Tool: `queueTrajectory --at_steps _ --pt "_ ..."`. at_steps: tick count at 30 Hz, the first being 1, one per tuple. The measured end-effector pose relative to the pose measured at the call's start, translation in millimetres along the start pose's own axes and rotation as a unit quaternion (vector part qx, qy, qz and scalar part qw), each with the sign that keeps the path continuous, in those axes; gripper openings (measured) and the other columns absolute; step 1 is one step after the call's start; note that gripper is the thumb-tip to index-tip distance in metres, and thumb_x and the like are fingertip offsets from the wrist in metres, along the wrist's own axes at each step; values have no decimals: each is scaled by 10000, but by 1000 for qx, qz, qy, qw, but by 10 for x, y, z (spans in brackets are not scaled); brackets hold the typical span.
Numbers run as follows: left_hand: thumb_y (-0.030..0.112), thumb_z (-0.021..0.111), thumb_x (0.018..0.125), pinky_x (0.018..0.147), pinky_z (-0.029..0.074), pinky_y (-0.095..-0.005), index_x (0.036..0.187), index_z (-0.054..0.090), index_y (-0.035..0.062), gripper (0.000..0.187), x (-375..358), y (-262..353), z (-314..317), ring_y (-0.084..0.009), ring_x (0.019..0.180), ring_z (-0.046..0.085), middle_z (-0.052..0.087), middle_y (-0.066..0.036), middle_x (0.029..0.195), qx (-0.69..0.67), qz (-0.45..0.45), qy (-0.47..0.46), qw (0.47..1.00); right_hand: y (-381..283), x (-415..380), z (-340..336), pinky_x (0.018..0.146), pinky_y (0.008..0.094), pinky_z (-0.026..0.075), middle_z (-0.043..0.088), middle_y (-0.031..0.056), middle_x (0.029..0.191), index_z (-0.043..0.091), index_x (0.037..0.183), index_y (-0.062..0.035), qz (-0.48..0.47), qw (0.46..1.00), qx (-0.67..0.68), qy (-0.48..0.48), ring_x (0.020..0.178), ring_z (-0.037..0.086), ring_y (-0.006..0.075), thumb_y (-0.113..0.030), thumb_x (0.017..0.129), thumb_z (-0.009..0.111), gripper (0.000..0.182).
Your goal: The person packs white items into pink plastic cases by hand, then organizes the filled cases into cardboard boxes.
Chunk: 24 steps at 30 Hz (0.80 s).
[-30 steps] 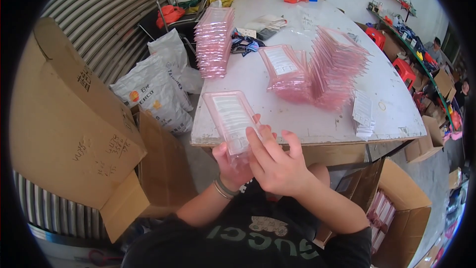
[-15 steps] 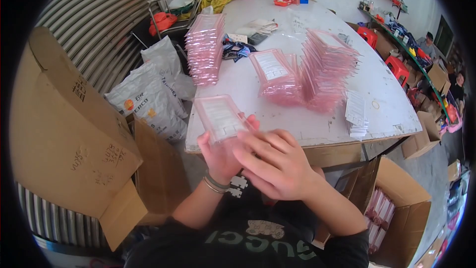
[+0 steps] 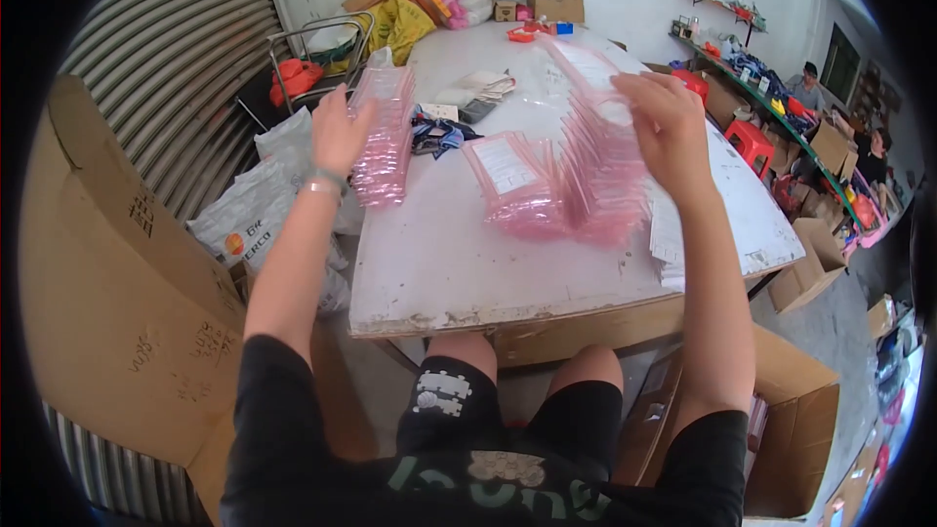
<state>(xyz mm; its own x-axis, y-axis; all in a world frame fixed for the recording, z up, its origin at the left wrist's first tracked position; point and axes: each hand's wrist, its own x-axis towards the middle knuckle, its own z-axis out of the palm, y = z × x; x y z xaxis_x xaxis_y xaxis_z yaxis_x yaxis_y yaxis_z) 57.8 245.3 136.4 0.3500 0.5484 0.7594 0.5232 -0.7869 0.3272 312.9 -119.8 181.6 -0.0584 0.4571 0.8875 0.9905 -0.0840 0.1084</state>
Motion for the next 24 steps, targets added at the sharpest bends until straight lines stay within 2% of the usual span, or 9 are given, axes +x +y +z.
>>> queueTrajectory --at_steps 6,7,10,14,15,18,19,22,24 --pt "648 721 696 1038 420 -502 1370 529 6 951 414 192 269 -396 1285 481 488 -220 1407 171 -142 -228 948 368 39 49 1149 469 279 534 112 1457 608 1363 -209 164 946 -32 -278 1407 406 310 -69 756 663 626" --pt "645 727 686 1038 419 -496 1373 527 6 959 391 267 258 -404 1281 479 473 -224 1418 182 -145 -228 945 419 76 -10 1191 535 173 463 109 1527 548 1433 -230 183 933 55 -304 1498 263 292 -160 718 731 742" --pt "620 734 685 1053 392 -501 1439 501 97 946 363 361 209 -427 1275 474 497 -257 1378 152 -155 -194 957 349 77 -228 1186 580 123 458 107 1532 546 1434 -238 172 933 222 -225 1498 265 294 -246 718 771 751" --pt "602 747 682 1073 362 -533 1382 592 215 815 508 -264 443 -422 1289 467 540 -223 1366 48 -173 -132 975 319 53 -177 1183 543 132 475 107 1521 588 1396 -161 158 959 118 -202 1489 281 326 -316 709 813 739" --pt "602 747 682 1077 356 -542 1355 623 238 775 567 -403 520 -418 1295 464 550 -211 1364 22 -177 -116 977 194 28 -158 1150 525 195 523 109 1479 644 1323 -116 110 987 9 -117 1442 358 339 -286 718 810 650" --pt "470 788 710 1011 477 -346 1269 664 40 717 516 -283 298 -276 1121 673 702 -174 1193 -15 -123 2 992 -261 113 -268 1103 506 256 569 110 1430 688 1245 -106 19 999 -6 25 1373 440 334 -242 744 787 528" --pt "463 795 721 988 492 -348 1229 686 25 680 554 -389 337 -268 1101 680 718 -172 1149 -21 -108 -6 994 -464 111 -287 1062 489 295 605 103 1387 717 1161 -109 2 998 21 60 1325 485 317 -198 762 765 412" --pt "521 789 715 968 502 -341 1201 698 24 701 475 -351 220 -246 1087 684 715 -166 1164 13 -90 -200 976 -935 9 -177 1016 500 338 612 93 1365 717 1078 -106 -46 993 106 11 1302 504 320 -188 768 756 323" --pt "647 746 714 941 502 -335 1192 680 16 794 419 -248 189 -234 1065 674 705 -163 1150 61 -99 -195 974 -1169 -91 -46 986 497 364 614 92 1347 706 1043 -101 -73 983 169 -18 1275 520 322 -183 770 757 290"
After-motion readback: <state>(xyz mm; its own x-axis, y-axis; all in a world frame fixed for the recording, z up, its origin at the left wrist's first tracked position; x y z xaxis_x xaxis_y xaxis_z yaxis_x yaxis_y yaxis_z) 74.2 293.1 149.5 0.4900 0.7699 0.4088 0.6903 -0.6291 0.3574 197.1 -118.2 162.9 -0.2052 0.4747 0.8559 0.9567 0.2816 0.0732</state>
